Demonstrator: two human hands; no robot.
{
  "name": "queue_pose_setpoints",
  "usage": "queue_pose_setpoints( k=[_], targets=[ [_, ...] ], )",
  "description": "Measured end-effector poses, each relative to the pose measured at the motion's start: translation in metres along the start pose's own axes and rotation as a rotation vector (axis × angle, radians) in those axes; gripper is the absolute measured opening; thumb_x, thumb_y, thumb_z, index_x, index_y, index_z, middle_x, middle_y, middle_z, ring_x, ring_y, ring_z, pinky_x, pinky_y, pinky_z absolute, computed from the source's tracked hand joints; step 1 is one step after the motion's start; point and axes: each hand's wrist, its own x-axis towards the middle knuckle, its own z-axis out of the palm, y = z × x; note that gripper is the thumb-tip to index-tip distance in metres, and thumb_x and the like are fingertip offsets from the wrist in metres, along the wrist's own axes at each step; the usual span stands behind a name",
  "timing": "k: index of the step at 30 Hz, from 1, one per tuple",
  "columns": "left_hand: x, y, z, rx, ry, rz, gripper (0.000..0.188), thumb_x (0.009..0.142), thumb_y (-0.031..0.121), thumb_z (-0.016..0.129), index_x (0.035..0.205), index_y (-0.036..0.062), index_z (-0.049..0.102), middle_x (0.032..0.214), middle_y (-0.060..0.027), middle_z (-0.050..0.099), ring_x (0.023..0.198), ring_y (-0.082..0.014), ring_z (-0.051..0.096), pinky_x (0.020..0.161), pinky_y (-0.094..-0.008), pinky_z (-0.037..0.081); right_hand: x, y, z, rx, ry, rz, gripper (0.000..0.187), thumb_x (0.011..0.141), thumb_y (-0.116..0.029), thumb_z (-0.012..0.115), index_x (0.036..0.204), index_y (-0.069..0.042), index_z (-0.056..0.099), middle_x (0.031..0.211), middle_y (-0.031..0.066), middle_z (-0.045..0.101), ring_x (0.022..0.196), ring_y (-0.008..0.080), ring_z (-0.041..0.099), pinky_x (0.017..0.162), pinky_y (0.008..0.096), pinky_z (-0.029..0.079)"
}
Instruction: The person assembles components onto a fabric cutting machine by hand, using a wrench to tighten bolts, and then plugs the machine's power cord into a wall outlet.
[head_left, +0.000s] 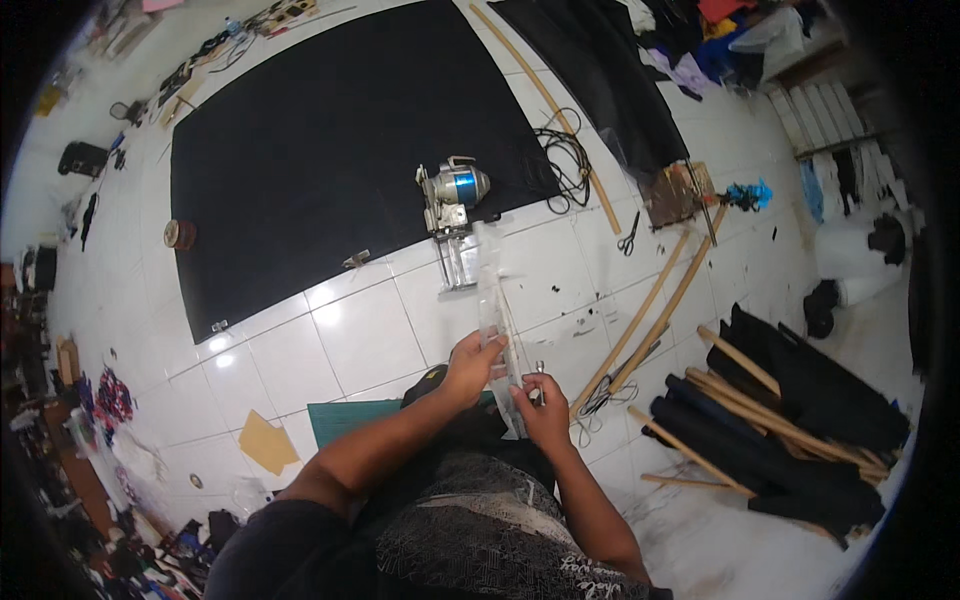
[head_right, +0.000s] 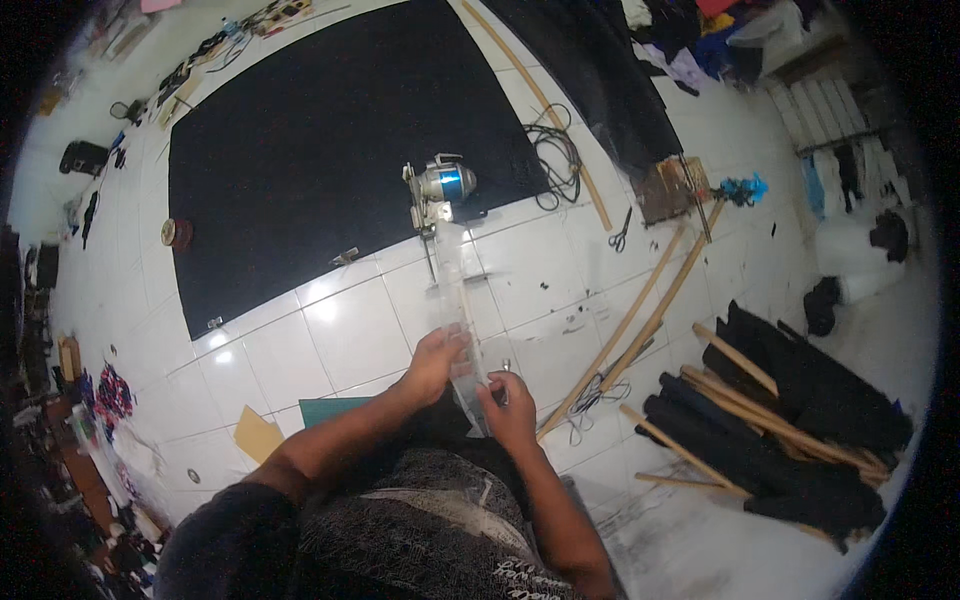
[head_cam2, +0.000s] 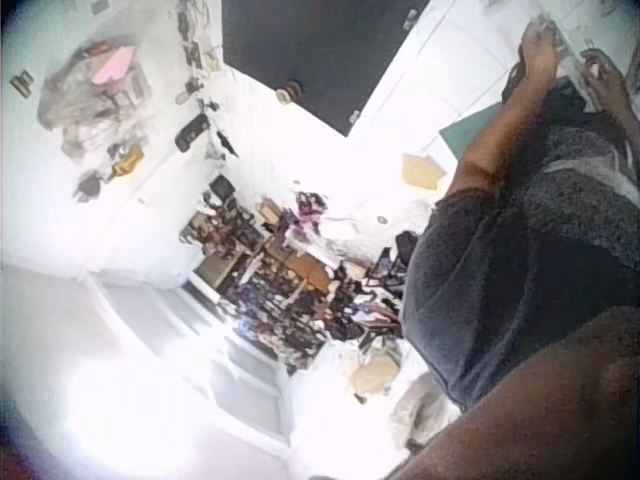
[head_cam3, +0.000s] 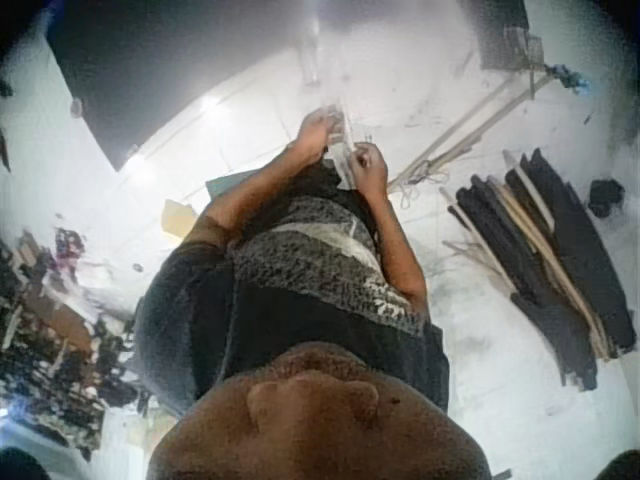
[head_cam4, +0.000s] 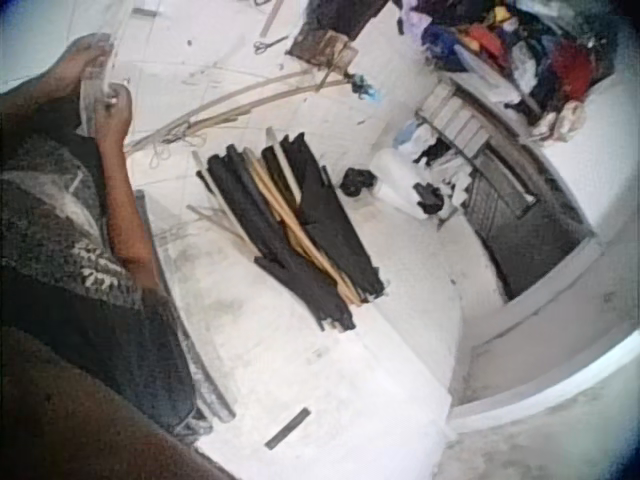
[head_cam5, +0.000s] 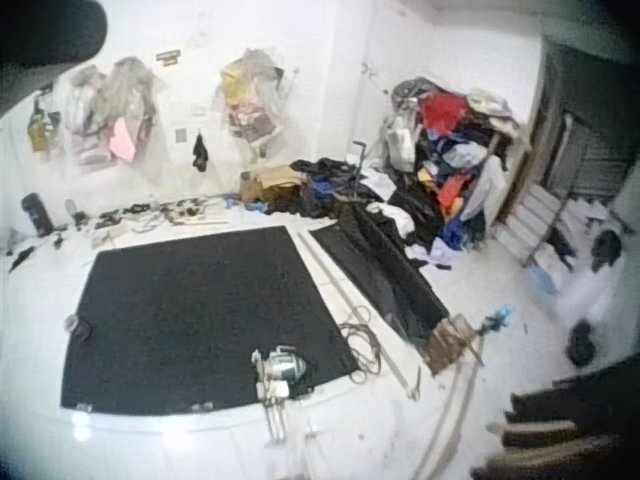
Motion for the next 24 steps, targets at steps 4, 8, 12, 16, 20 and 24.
queue_pose_setpoints(
  k=[4, 8, 12, 16, 20, 24],
  targets=[
    [0.007, 0.017, -0.005, -0.179, 0.09, 0.065, 0.027, 0.096, 0.02, 0.057, 0.118, 0.0049, 0.055, 0.106, -0.0073, 0.063, 0.091, -0.0204, 0.063, 0.072, -0.0341, 0.053, 0.067, -0.041, -0.008, -0.171, -0.143, -0.269, 0.033, 0.077, -0.025, 0.077, 0.102, -0.008, 0.063, 0.09, 0.0095, 0.063, 0.084, 0.0282, 0.063, 0.074, 0.0373, 0.05],
    [0.019, 0.025, -0.025, -0.333, 0.231, 0.189, 0.027, 0.096, 0.02, 0.057, 0.117, 0.0047, 0.054, 0.108, -0.0103, 0.064, 0.093, -0.023, 0.064, 0.07, -0.0333, 0.053, 0.128, -0.06, 0.014, -0.215, -0.424, -0.402, 0.039, 0.077, -0.029, 0.077, 0.105, -0.007, 0.061, 0.095, 0.0101, 0.065, 0.087, 0.0284, 0.065, 0.074, 0.0383, 0.052],
    [0.058, 0.019, -0.046, -0.413, 0.386, 0.237, 0.028, 0.096, 0.024, 0.058, 0.116, 0.0052, 0.054, 0.114, -0.0121, 0.063, 0.097, -0.0256, 0.063, 0.075, -0.0347, 0.053, 0.186, -0.022, 0.057, -0.097, -0.705, -0.326, 0.037, 0.081, -0.03, 0.072, 0.109, -0.009, 0.06, 0.099, 0.011, 0.064, 0.092, 0.03, 0.065, 0.076, 0.0425, 0.051],
    [0.13, -0.016, -0.095, -0.388, 0.542, 0.228, 0.043, 0.096, 0.033, 0.056, 0.127, 0.0056, 0.048, 0.129, -0.0145, 0.054, 0.118, -0.0305, 0.052, 0.097, -0.046, 0.043, 0.257, 0.035, 0.13, -0.1, -0.821, -0.464, 0.03, 0.082, -0.028, 0.07, 0.105, -0.01, 0.061, 0.091, 0.0096, 0.065, 0.084, 0.0292, 0.066, 0.071, 0.04, 0.053],
    [0.229, -0.044, -0.153, -0.379, 0.507, 0.313, 0.047, 0.096, 0.035, 0.055, 0.131, 0.0052, 0.045, 0.127, -0.0157, 0.053, 0.114, -0.031, 0.054, 0.097, -0.0468, 0.044, 0.339, 0.104, 0.21, -0.133, -0.86, -0.578, 0.024, 0.083, -0.026, 0.066, 0.099, -0.009, 0.064, 0.086, 0.0105, 0.067, 0.078, 0.0308, 0.067, 0.066, 0.0408, 0.053],
    [0.32, -0.069, -0.225, -0.353, 0.443, 0.393, 0.05, 0.097, 0.031, 0.054, 0.135, 0.0003, 0.041, 0.121, -0.0177, 0.055, 0.108, -0.0299, 0.059, 0.091, -0.0433, 0.052, 0.417, 0.165, 0.292, -0.139, -1.007, -0.537, 0.024, 0.085, -0.026, 0.064, 0.099, -0.006, 0.064, 0.089, 0.0131, 0.069, 0.08, 0.0329, 0.067, 0.067, 0.0402, 0.053]
  ],
)
